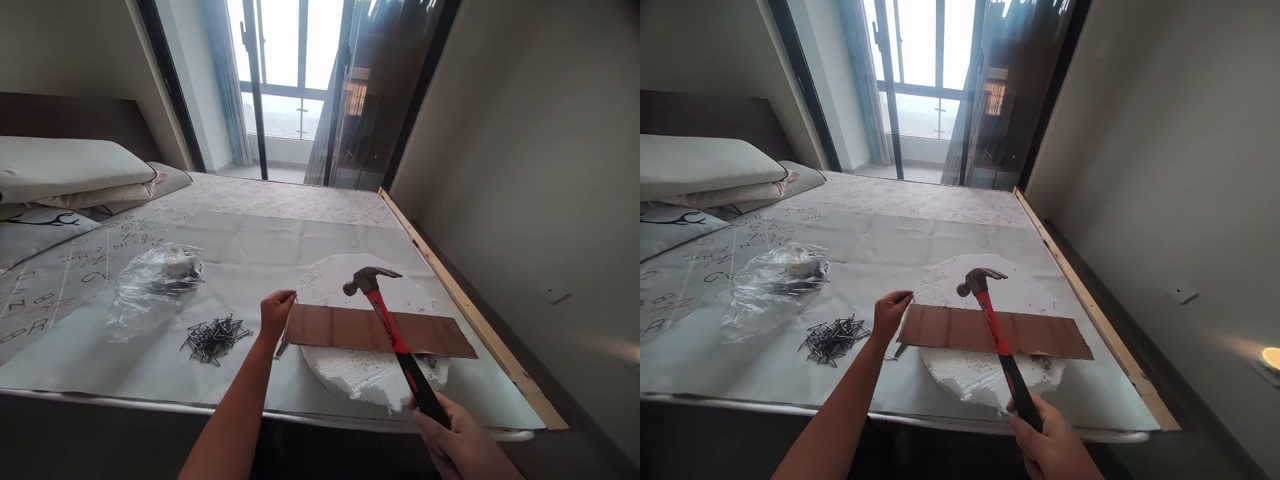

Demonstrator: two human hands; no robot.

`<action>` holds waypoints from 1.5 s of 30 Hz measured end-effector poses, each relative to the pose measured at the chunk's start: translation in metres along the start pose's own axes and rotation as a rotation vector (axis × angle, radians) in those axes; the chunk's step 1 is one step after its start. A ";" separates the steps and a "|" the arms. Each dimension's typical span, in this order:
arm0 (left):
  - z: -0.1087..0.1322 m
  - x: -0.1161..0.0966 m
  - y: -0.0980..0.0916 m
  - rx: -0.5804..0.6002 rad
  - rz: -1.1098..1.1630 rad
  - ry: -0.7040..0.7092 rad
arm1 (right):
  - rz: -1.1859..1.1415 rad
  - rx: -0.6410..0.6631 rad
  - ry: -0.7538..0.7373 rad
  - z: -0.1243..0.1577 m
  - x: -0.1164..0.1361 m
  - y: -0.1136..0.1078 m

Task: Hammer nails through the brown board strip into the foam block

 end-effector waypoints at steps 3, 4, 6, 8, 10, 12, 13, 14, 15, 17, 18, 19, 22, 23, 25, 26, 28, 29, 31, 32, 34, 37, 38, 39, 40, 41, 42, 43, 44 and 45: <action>0.003 -0.003 0.007 0.040 -0.019 0.018 | 0.003 0.013 0.018 0.000 -0.005 0.004; 0.005 -0.004 0.011 0.054 -0.029 0.028 | 0.002 0.017 0.020 0.000 -0.007 0.005; 0.010 -0.007 0.018 0.092 -0.047 0.057 | 0.010 0.018 0.023 -0.002 -0.009 0.006; 0.014 -0.010 0.025 0.133 -0.055 0.086 | 0.030 0.011 0.026 -0.004 -0.010 0.005; 0.018 -0.011 0.030 0.152 -0.059 0.107 | 0.055 0.002 0.020 -0.004 -0.007 0.005; 0.020 -0.010 0.033 0.164 -0.063 0.120 | 0.089 0.003 0.012 -0.003 -0.002 0.007; 0.021 -0.010 0.035 0.174 -0.064 0.126 | 0.107 0.008 0.012 -0.002 0.001 0.009; 0.022 -0.009 0.036 0.185 -0.064 0.129 | 0.126 0.013 0.017 -0.001 0.003 0.010; 0.022 -0.008 0.038 0.194 -0.064 0.131 | 0.146 0.018 0.021 -0.001 0.005 0.012; 0.023 -0.006 0.039 0.206 -0.068 0.128 | 0.184 0.029 0.021 -0.001 0.009 0.016; 0.023 -0.005 0.039 0.203 -0.072 0.125 | 0.201 0.036 0.011 -0.002 0.011 0.018; 0.024 -0.004 0.039 0.200 -0.075 0.124 | 0.217 0.044 -0.001 -0.003 0.013 0.020; 0.025 -0.005 0.039 0.190 -0.073 0.142 | 0.266 0.072 -0.027 -0.008 0.017 0.027; 0.025 -0.006 0.039 0.180 -0.066 0.155 | 0.285 0.076 -0.032 -0.009 0.018 0.028; 0.024 -0.008 0.037 0.150 -0.042 0.173 | 0.317 0.077 -0.039 -0.011 0.020 0.030; 0.024 -0.009 0.036 0.133 -0.030 0.176 | 0.328 0.078 -0.044 -0.011 0.022 0.031; 0.022 -0.010 0.034 0.106 -0.022 0.169 | 0.337 0.085 -0.050 -0.011 0.025 0.032; 0.022 -0.010 0.035 0.106 -0.031 0.166 | 0.335 0.088 -0.050 -0.010 0.027 0.032; 0.022 -0.010 0.038 0.128 -0.060 0.171 | 0.328 0.086 -0.047 -0.009 0.029 0.031; 0.023 -0.010 0.041 0.147 -0.077 0.177 | 0.327 0.083 -0.049 -0.009 0.030 0.031; 0.025 -0.010 0.046 0.189 -0.102 0.191 | 0.332 0.078 -0.063 -0.009 0.032 0.030; 0.028 -0.009 0.050 0.215 -0.125 0.206 | 0.346 0.088 -0.086 -0.012 0.035 0.032; 0.028 -0.008 0.050 0.208 -0.130 0.206 | 0.350 0.096 -0.093 -0.014 0.035 0.033; 0.028 -0.008 0.049 0.197 -0.132 0.205 | 0.356 0.105 -0.101 -0.015 0.035 0.034; 0.027 -0.008 0.048 0.188 -0.131 0.203 | 0.365 0.113 -0.109 -0.016 0.035 0.036; 0.027 -0.008 0.048 0.181 -0.128 0.198 | 0.377 0.120 -0.113 -0.017 0.035 0.037; 0.027 -0.007 0.047 0.179 -0.123 0.193 | 0.391 0.126 -0.113 -0.017 0.035 0.039; 0.027 -0.007 0.047 0.179 -0.116 0.188 | 0.403 0.129 -0.109 -0.018 0.034 0.040; 0.027 -0.006 0.047 0.181 -0.109 0.184 | 0.411 0.128 -0.102 -0.018 0.034 0.040; 0.027 -0.006 0.047 0.182 -0.102 0.183 | 0.414 0.125 -0.099 -0.018 0.035 0.041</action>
Point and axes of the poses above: each hand's wrist, its own z-axis away from the middle knuckle, its own y-axis out of the palm, x = y × z, the point moved 9 cm from there along -z, towards the middle knuckle, and after that the axes turned 14 degrees about -x, right-handed, at the moved point
